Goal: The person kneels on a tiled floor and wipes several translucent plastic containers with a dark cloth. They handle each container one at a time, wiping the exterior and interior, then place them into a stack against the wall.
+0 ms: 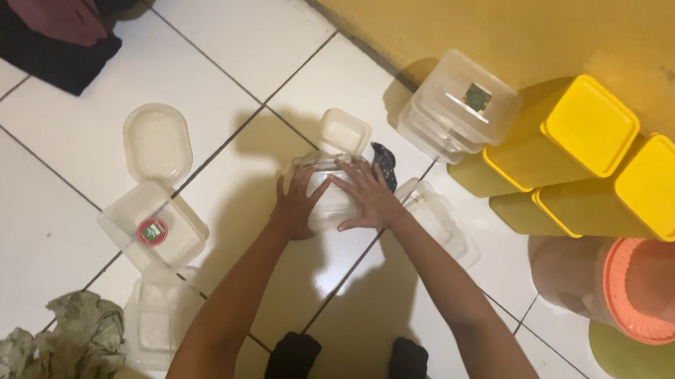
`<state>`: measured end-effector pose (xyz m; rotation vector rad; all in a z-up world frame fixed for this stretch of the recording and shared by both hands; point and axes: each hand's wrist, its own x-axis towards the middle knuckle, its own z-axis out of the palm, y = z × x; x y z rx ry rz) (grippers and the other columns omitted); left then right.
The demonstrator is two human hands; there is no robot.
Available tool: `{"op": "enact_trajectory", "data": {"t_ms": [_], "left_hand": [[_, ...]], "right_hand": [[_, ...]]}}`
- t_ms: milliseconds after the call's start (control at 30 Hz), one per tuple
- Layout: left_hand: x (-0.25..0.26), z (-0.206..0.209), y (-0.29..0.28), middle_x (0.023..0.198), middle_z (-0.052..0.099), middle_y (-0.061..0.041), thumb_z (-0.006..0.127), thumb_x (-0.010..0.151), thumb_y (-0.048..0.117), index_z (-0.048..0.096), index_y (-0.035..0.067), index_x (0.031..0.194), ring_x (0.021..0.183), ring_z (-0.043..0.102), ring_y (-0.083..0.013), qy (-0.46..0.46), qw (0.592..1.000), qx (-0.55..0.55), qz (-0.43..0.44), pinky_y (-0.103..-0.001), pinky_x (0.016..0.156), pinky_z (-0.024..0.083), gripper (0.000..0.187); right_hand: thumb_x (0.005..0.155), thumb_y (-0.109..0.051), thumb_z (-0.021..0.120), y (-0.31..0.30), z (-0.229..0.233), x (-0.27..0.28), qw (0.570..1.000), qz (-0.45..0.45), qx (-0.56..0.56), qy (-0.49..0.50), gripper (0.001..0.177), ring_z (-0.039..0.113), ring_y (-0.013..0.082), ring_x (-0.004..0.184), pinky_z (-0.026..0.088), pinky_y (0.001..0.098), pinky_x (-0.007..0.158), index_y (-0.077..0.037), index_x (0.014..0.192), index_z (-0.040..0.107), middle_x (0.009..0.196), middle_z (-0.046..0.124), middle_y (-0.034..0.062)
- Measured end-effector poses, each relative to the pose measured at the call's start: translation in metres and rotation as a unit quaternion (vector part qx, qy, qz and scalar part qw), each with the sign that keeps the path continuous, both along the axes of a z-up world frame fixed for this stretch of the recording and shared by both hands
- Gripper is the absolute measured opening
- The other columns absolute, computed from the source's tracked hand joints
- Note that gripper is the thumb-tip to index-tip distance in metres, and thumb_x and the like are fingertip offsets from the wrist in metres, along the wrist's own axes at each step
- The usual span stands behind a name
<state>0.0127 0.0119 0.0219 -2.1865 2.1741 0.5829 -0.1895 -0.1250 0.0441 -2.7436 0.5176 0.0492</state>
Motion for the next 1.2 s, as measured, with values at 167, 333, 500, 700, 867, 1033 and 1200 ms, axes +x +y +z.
{"op": "enact_trajectory", "data": {"t_ms": [167,333,500,700,867,1033,1200], "left_hand": [[0.002,0.0,-0.002,0.171,-0.001,-0.014,0.095,0.057,0.026,0.014,0.032,0.162,0.158,-0.007,-0.0398,0.096,0.994,0.043,0.022,-0.069,0.113,0.029,0.132],[0.001,-0.006,0.0,0.169,0.001,-0.019,0.093,0.058,0.028,0.015,0.028,0.164,0.157,-0.002,-0.0448,0.072,0.997,0.027,0.009,-0.061,0.114,0.033,0.131],[0.005,-0.003,-0.006,0.163,0.011,-0.024,0.093,0.056,0.033,0.02,0.023,0.161,0.151,0.007,-0.0526,0.063,0.998,-0.027,-0.005,-0.056,0.122,0.027,0.128],[0.007,0.006,-0.004,0.161,0.014,-0.026,0.094,0.049,0.021,0.027,0.018,0.158,0.149,0.013,-0.0532,0.144,0.984,-0.101,-0.002,-0.06,0.119,0.029,0.128],[0.019,0.06,-0.031,0.16,0.019,-0.025,0.093,0.048,0.017,0.029,0.019,0.159,0.148,0.019,-0.0534,0.112,0.981,-0.156,-0.035,-0.065,0.11,0.035,0.128],[0.017,0.141,-0.093,0.161,0.021,-0.023,0.093,0.051,0.017,0.031,0.022,0.159,0.15,0.022,-0.0521,0.086,0.953,-0.272,-0.102,-0.068,0.111,0.034,0.124],[-0.009,0.199,-0.182,0.164,0.013,-0.023,0.095,0.05,0.011,0.023,0.027,0.161,0.153,0.009,-0.0492,0.095,0.959,-0.223,-0.148,-0.07,0.114,0.026,0.133]], "right_hand": [[0.064,-0.089,0.069,0.001,-0.003,-0.001,0.998,0.037,-0.053,0.007,0.122,0.003,0.0473,0.156,0.007,0.0757,0.117,-0.028,0.163,0.029,0.172,0.011,0.0147],[0.066,-0.087,0.069,0.005,-0.021,-0.01,0.996,0.059,-0.051,-0.045,0.119,0.009,0.0493,0.156,0.014,0.0768,0.118,-0.03,0.163,0.03,0.171,0.014,0.0159],[0.067,-0.087,0.068,-0.004,-0.014,-0.001,0.996,0.069,-0.063,0.012,0.116,0.016,0.0501,0.152,0.016,0.076,0.113,-0.033,0.161,0.028,0.17,0.015,0.0171],[0.066,-0.086,0.068,-0.002,0.021,0.002,0.991,0.068,-0.096,0.058,0.118,0.017,0.0467,0.153,0.009,0.0762,0.117,-0.033,0.162,0.025,0.169,0.014,0.0144],[0.067,-0.083,0.069,-0.014,0.077,-0.002,0.99,0.052,-0.129,0.007,0.116,0.014,0.0471,0.155,0.007,0.0743,0.118,-0.031,0.161,0.026,0.171,0.012,0.0147],[0.069,-0.081,0.072,-0.053,0.154,-0.017,0.981,-0.017,-0.193,-0.012,0.112,0.013,0.046,0.154,0.008,0.0721,0.119,-0.037,0.161,0.027,0.171,0.012,0.0105],[0.063,-0.068,0.08,-0.101,0.218,-0.056,0.968,-0.095,-0.23,0.011,0.114,0.019,0.0441,0.154,0.014,0.0696,0.119,-0.037,0.161,0.031,0.17,0.018,0.0127]]}}
